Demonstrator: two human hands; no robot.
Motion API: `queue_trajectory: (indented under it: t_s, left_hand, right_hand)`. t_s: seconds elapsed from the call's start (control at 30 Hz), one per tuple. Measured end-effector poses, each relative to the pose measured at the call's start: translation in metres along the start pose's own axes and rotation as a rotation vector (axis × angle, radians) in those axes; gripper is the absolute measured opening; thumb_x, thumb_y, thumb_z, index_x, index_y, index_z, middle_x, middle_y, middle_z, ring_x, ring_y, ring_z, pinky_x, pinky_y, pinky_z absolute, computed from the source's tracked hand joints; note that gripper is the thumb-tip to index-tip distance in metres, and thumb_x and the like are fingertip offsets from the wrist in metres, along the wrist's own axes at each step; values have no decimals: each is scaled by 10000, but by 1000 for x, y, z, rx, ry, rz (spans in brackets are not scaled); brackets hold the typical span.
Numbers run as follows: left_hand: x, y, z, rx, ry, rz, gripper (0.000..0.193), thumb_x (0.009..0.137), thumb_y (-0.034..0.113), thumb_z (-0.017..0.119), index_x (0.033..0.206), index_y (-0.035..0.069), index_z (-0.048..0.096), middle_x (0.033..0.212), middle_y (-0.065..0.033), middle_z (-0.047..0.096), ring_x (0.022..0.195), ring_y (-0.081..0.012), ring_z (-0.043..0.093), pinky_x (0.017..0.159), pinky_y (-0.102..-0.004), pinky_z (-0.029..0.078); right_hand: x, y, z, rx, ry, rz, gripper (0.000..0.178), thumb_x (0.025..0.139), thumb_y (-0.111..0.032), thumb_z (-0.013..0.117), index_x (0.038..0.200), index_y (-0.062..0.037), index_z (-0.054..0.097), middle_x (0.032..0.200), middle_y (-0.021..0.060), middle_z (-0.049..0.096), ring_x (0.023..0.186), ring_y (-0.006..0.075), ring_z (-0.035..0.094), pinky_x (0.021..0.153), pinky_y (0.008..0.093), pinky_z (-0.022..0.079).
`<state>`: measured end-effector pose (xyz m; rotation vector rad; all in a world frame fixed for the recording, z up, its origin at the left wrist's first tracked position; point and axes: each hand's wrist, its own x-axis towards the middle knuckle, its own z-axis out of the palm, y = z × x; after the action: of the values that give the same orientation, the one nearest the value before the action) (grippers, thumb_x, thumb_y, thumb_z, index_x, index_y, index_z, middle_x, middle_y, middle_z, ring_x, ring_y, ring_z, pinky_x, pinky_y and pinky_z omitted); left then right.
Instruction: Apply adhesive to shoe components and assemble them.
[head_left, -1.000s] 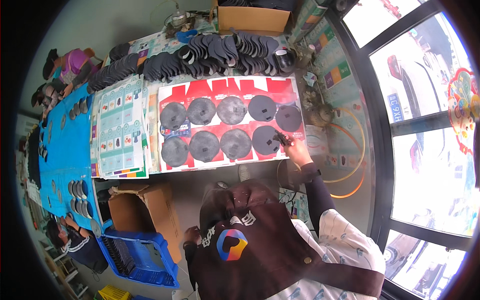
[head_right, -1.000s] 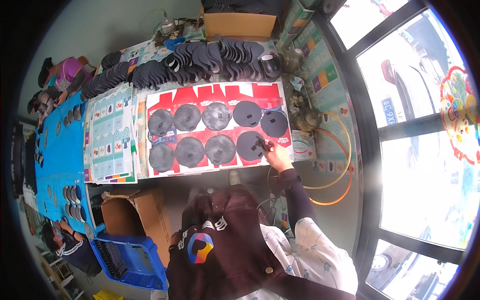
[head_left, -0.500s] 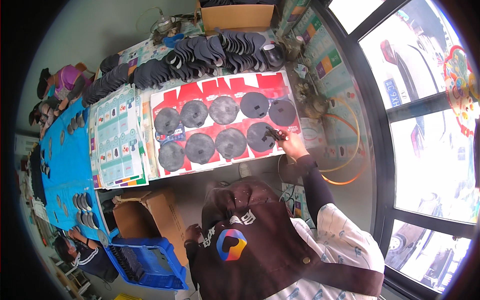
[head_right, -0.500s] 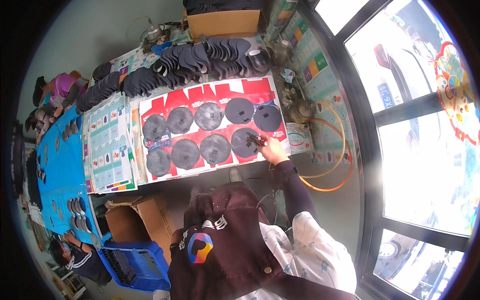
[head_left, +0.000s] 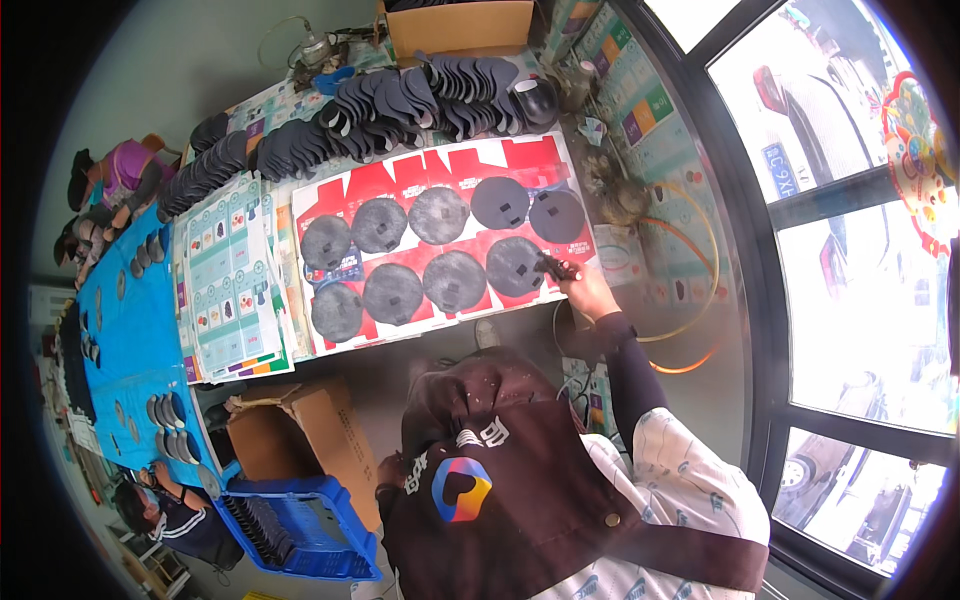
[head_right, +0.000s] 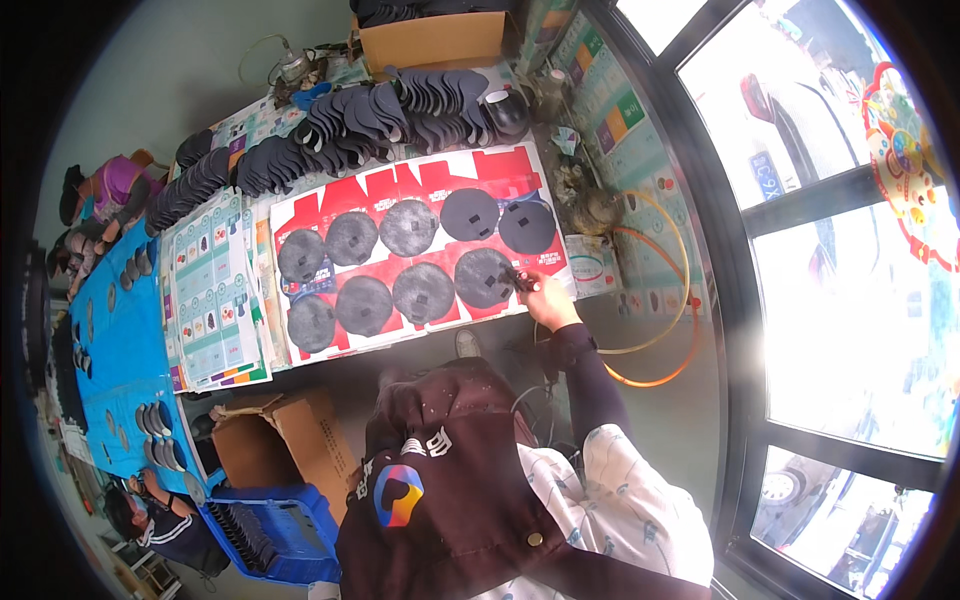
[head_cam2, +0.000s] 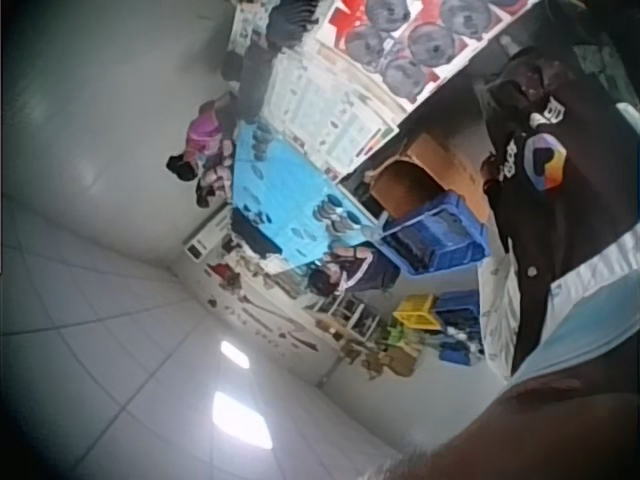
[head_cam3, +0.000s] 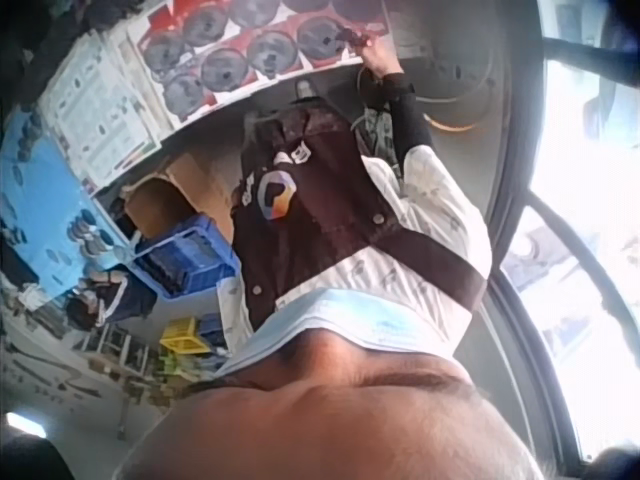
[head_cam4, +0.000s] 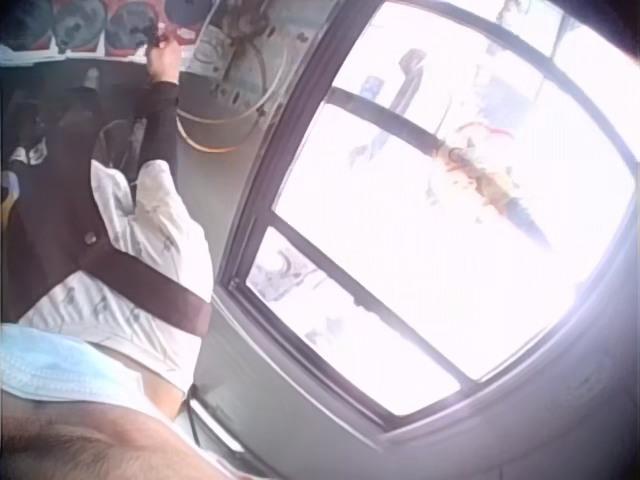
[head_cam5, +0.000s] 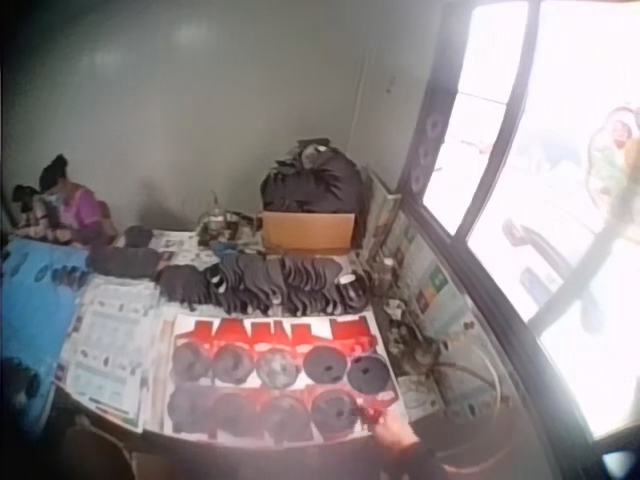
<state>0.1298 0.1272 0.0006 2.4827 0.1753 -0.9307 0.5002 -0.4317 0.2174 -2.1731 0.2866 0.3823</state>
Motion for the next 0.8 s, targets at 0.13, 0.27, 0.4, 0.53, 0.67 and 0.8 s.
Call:
queue_trajectory:
  t_s: [0.13,0.27,0.4,0.53,0.67,0.8]
  left_hand:
    - [-12,16,-27,-225,303,99,293,945,264,549,1005,20,699,902,-153,729,835,-366,694,732,-489,549]
    - [-12,24,-38,-755,176,-256,297,921,233,563,1055,2,695,887,-126,734,803,-313,699,722,-423,563]
    - [-16,23,-33,-475,173,-62,321,875,229,604,1094,13,697,908,-125,736,823,-285,698,744,-391,561]
    - [-14,17,-21,-146,157,75,318,868,270,626,1067,38,716,955,-166,730,916,-348,686,821,-465,548]
    - [-15,9,-9,-100,112,78,298,862,282,634,1044,69,733,977,-176,725,969,-381,669,873,-498,530]
    - [-18,9,-7,-143,224,99,262,864,274,642,1012,77,732,957,-166,725,950,-377,672,849,-495,533]
  right_hand:
    - [-8,-2,-15,-201,155,43,362,887,-203,595,1203,-54,690,1071,263,701,1057,425,663,908,468,521]
    - [-18,-3,-14,-275,41,103,356,890,-217,590,1186,-56,703,1055,252,708,1052,418,669,915,473,523]
    - [-14,-20,4,-81,8,50,312,880,-218,640,1137,-56,714,964,209,727,959,381,696,826,414,529]
    - [-14,-28,-4,-182,-161,-148,271,898,-204,640,1107,-43,704,884,197,712,879,374,687,779,398,523]
    - [-14,-25,-4,-212,0,15,236,872,-167,631,1052,-30,696,953,214,720,942,409,682,821,423,533]
    - [-13,-25,0,-8,-16,5,322,874,-168,611,1153,-27,691,1034,237,714,1030,400,679,871,441,525]
